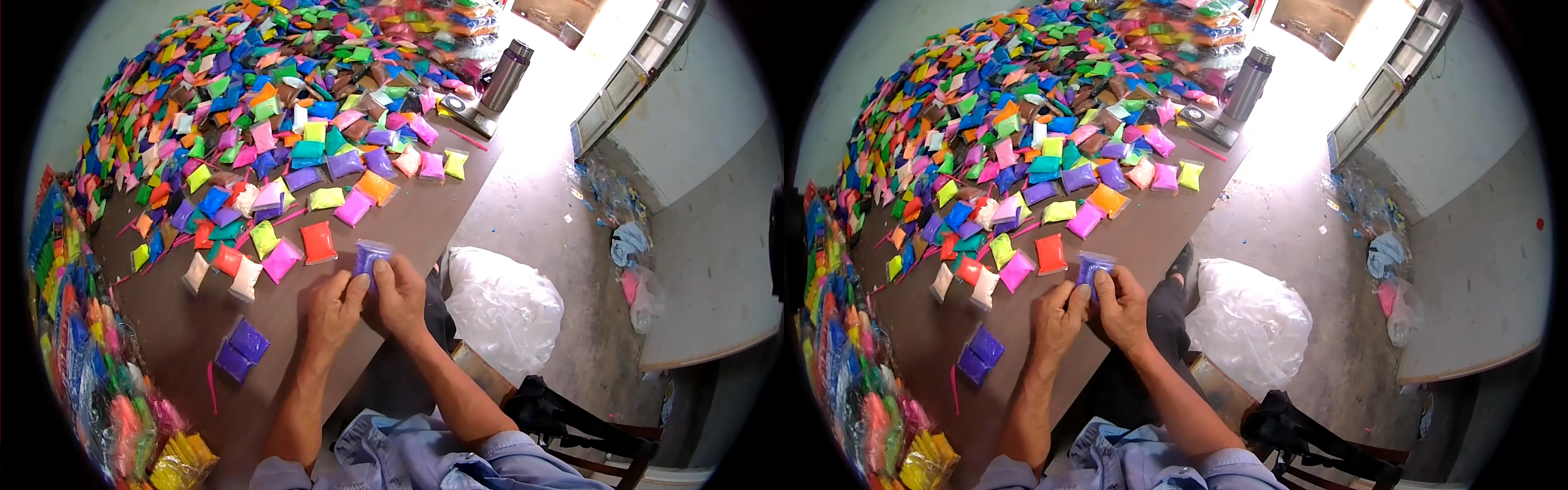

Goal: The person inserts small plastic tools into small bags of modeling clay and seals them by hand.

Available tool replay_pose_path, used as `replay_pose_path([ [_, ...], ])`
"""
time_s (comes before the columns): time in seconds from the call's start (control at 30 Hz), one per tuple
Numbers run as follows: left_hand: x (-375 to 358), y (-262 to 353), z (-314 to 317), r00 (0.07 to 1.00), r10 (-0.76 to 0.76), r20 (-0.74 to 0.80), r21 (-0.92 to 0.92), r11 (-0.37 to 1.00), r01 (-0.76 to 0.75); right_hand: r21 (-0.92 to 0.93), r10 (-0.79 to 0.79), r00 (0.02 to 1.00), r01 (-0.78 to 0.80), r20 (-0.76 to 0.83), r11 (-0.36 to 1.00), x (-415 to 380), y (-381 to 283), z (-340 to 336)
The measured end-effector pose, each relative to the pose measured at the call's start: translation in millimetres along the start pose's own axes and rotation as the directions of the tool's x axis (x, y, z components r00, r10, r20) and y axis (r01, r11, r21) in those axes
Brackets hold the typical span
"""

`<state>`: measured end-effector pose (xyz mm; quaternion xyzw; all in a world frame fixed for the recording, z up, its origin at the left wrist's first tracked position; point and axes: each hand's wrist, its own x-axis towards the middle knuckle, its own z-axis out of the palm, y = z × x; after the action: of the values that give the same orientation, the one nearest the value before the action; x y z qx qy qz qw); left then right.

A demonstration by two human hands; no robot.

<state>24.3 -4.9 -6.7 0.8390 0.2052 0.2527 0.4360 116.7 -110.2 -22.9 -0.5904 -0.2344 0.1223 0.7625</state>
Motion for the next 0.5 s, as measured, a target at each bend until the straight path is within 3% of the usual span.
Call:
replay_pose_path([
  [0.03,0.7,3.0,-0.1,1.000,0.000,0.000,0.000,1.000,0.000,0.000,0.000,1.000,0.000,0.000,1.000,0.6,1.0,-0.6],
  [0.1,2.5,11.0,-0.7,0.998,-0.051,-0.023,-0.257,0.966,0.044,-0.122,-0.089,0.996,0.090,0.011,0.988,0.5,3.6,-1.5],
  [0.2,3.5,5.2,-2.5,0.995,-0.095,0.021,-0.274,0.957,0.097,-0.028,-0.005,1.000,0.006,0.021,1.000,-1.4,4.6,-1.7],
  [0.4,-0.3,5.6,-2.6,0.994,-0.081,-0.068,-0.143,0.987,0.071,-0.147,0.027,1.000,-0.027,0.004,0.989,3.7,-1.6,2.2],
  [0.5,-0.7,6.7,-4.8,0.999,-0.027,-0.036,-0.055,0.998,0.025,-0.044,0.040,0.999,-0.041,-0.024,0.998,1.7,2.7,3.0],
])
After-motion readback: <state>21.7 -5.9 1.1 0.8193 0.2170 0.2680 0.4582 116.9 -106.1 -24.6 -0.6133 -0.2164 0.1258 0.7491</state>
